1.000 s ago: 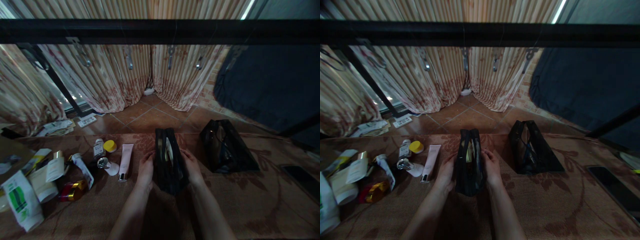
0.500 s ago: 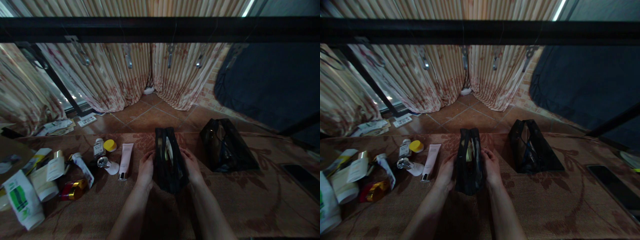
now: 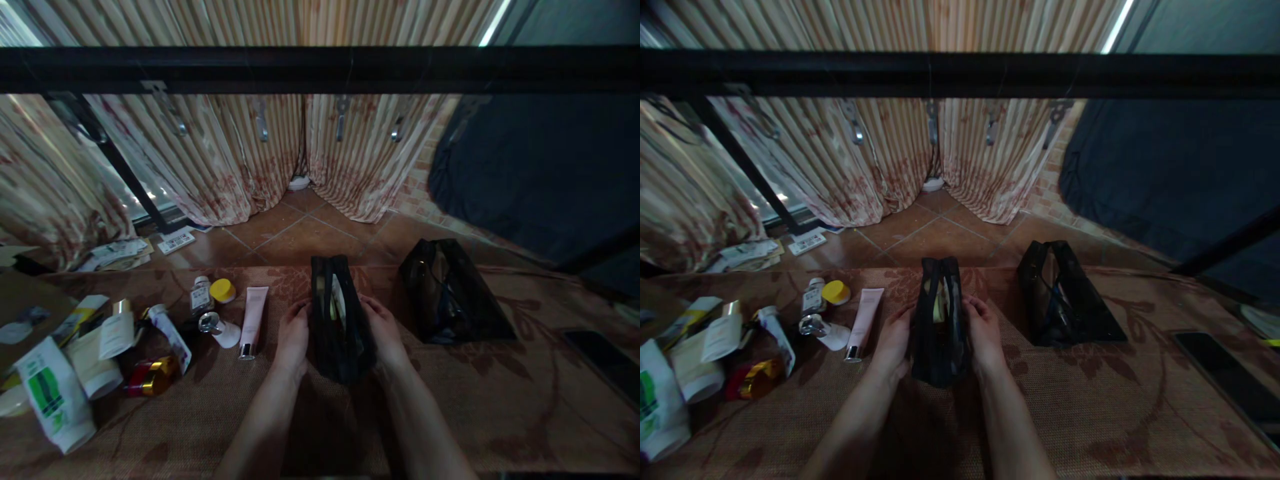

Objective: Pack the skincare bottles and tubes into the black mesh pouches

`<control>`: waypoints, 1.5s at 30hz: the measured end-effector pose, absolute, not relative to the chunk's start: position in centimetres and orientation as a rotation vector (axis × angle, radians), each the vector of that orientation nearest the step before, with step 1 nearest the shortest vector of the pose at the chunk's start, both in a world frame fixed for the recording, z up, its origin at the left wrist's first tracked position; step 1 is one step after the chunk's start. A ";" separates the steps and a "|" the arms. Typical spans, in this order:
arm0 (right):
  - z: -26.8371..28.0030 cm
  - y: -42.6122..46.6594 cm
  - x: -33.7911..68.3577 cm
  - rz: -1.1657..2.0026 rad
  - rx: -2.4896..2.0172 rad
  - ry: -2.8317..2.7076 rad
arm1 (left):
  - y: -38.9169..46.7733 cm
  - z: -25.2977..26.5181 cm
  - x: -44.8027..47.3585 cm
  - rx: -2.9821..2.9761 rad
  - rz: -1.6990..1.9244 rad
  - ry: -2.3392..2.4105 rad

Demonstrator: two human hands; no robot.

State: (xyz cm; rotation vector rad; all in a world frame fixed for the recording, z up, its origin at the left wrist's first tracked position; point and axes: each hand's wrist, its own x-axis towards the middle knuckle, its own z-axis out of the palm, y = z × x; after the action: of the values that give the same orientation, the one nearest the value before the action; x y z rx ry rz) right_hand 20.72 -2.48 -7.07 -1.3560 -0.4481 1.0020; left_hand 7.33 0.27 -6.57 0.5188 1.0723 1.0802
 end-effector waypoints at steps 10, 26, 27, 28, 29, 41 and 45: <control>-6.2 -2.5 20.6 1.040 -1.321 -0.325 | 0.3 -6.5 7.3 0.548 1.090 1.104; -6.1 -2.7 20.5 1.051 -1.326 -0.337 | 0.4 -6.9 7.2 0.569 1.114 1.074; -6.2 -2.6 20.5 1.043 -1.329 -0.348 | 0.3 -6.9 7.2 0.566 1.111 1.082; -6.3 -2.6 20.6 1.035 -1.332 -0.361 | 0.3 -6.9 7.2 0.559 1.107 1.090; -6.4 -2.6 20.6 1.030 -1.335 -0.376 | 0.3 -6.9 7.2 0.549 1.102 1.093; -6.4 -2.6 20.9 1.034 -1.364 -0.419 | 0.6 -7.5 7.3 0.524 1.103 1.070; -6.3 -2.7 20.9 1.038 -1.369 -0.424 | 0.5 -7.3 7.3 0.541 1.097 1.073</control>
State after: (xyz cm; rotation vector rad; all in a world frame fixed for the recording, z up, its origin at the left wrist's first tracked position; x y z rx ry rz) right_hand 20.87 -2.66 -6.29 -1.3686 -0.4239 1.0380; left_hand 7.25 0.50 -7.32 0.5412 1.0729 1.0966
